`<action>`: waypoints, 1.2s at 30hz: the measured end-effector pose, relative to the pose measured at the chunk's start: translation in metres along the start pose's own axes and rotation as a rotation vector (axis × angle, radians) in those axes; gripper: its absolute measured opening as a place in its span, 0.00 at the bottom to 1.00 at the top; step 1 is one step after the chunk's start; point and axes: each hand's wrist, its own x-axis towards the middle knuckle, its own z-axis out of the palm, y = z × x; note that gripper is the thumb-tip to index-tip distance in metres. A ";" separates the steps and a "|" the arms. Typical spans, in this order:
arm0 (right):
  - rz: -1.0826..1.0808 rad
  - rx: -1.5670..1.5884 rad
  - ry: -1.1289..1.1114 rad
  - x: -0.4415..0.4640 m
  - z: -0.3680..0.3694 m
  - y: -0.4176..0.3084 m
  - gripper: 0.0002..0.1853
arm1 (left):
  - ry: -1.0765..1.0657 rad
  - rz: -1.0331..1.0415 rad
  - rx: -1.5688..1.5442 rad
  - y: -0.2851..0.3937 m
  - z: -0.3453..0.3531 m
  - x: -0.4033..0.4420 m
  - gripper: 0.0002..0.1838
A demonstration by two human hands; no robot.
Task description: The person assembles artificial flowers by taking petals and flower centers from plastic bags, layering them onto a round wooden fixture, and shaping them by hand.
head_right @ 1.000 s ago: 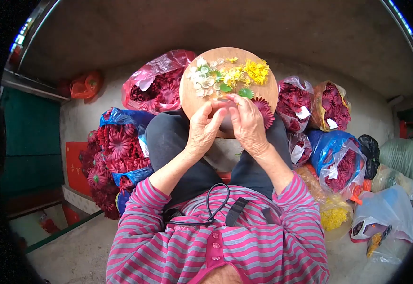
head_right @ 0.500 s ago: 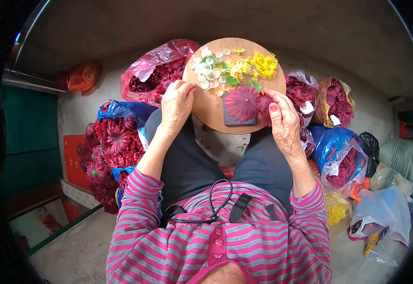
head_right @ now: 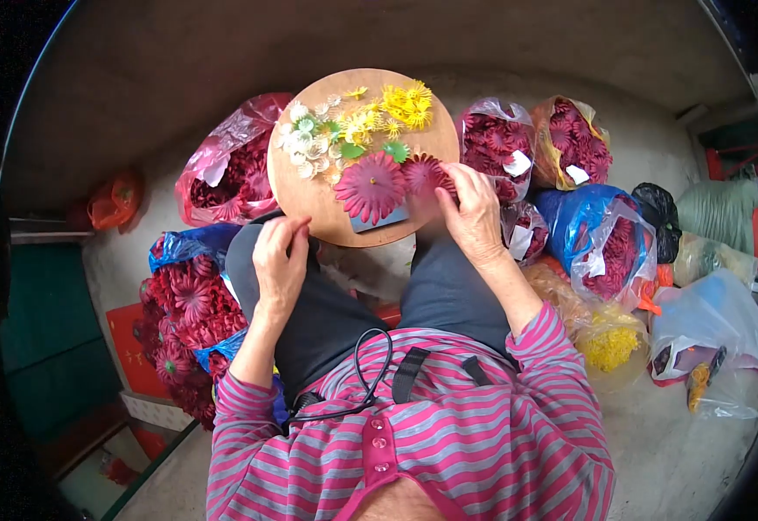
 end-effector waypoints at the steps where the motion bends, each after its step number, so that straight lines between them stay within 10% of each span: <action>1: 0.007 -0.001 0.006 0.002 0.002 -0.001 0.19 | -0.006 0.007 -0.001 0.004 0.000 -0.005 0.08; 13: 0.043 0.055 0.103 0.012 -0.019 0.005 0.18 | -0.187 0.129 0.019 0.032 0.025 -0.033 0.10; 27: 0.789 0.125 0.173 -0.206 -0.031 0.193 0.13 | -0.546 0.596 -0.336 0.110 0.135 -0.010 0.12; 36: 0.836 0.058 0.003 -0.229 -0.005 0.206 0.14 | -0.604 0.674 -0.447 0.121 0.200 -0.026 0.10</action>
